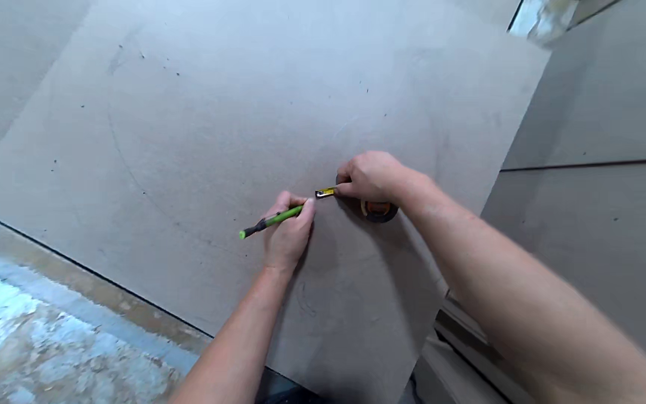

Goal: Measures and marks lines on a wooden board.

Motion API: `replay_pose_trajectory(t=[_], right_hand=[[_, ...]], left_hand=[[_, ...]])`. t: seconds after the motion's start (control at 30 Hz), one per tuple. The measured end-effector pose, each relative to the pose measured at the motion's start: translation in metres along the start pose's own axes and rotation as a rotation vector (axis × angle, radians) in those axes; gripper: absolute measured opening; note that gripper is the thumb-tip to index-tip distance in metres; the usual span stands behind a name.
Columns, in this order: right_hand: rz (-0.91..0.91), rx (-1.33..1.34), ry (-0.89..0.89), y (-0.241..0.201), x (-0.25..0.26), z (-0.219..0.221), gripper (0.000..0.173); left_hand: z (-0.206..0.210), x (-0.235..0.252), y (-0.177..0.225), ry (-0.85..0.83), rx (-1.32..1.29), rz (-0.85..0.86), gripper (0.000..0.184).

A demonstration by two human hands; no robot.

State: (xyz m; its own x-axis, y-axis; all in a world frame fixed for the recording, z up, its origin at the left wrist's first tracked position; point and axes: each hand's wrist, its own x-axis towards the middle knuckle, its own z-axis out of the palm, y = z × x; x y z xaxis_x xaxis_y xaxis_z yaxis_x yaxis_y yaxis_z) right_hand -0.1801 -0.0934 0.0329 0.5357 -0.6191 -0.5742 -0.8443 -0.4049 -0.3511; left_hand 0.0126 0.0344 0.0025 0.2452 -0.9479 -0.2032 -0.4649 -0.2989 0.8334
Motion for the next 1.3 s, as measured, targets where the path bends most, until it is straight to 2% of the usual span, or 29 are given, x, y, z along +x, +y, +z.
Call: replay_pose_trajectory(t=[0.1,0.2,0.3,0.4,0.5,0.63,0.73,0.83,0.93,1.07,1.2,1.3], right_hand=[[0.051,0.173,0.142,0.004,-0.035,0.029,0.038],[0.179,0.349,0.286,0.002,-0.096,0.079,0.04],[0.354,0.5,0.316,0.0,-0.16,0.133,0.043],[0.485,0.844,0.381,-0.011,-0.223,0.192,0.042],[0.646,1.233,0.49,-0.047,-0.295,0.24,0.04],[0.821,1.412,0.579,-0.111,-0.376,0.292,0.041],[0.869,1.524,0.609,-0.147,-0.409,0.323,0.041],[0.86,1.563,0.589,-0.156,-0.419,0.333,0.041],[0.782,1.472,0.494,-0.134,-0.417,0.329,0.041],[0.603,1.169,0.38,-0.062,-0.407,0.31,0.04],[0.53,1.082,0.384,0.024,-0.425,0.289,0.039],[0.518,1.056,0.355,0.09,-0.451,0.28,0.037]], left_hand=[[-0.019,-0.038,-0.02,0.038,-0.024,-0.018,0.014],[-0.036,-0.071,-0.042,0.022,-0.071,-0.065,0.014],[-0.051,-0.088,-0.047,-0.045,-0.096,-0.154,0.013],[-0.064,-0.092,-0.041,-0.168,-0.08,-0.259,0.015],[-0.078,-0.091,-0.039,-0.282,-0.136,-0.297,0.018],[-0.092,-0.097,-0.054,-0.29,-0.281,-0.261,0.018],[-0.114,-0.126,-0.069,-0.255,-0.27,-0.206,0.018],[-0.138,-0.172,-0.079,-0.213,-0.224,-0.15,0.021],[-0.15,-0.222,-0.088,-0.178,-0.167,-0.175,0.022],[-0.137,-0.274,-0.083,-0.119,-0.069,-0.275,0.027],[-0.067,-0.296,-0.043,-0.145,-0.018,-0.351,0.028],[0.005,-0.295,0.007,-0.22,-0.011,-0.236,0.026]])
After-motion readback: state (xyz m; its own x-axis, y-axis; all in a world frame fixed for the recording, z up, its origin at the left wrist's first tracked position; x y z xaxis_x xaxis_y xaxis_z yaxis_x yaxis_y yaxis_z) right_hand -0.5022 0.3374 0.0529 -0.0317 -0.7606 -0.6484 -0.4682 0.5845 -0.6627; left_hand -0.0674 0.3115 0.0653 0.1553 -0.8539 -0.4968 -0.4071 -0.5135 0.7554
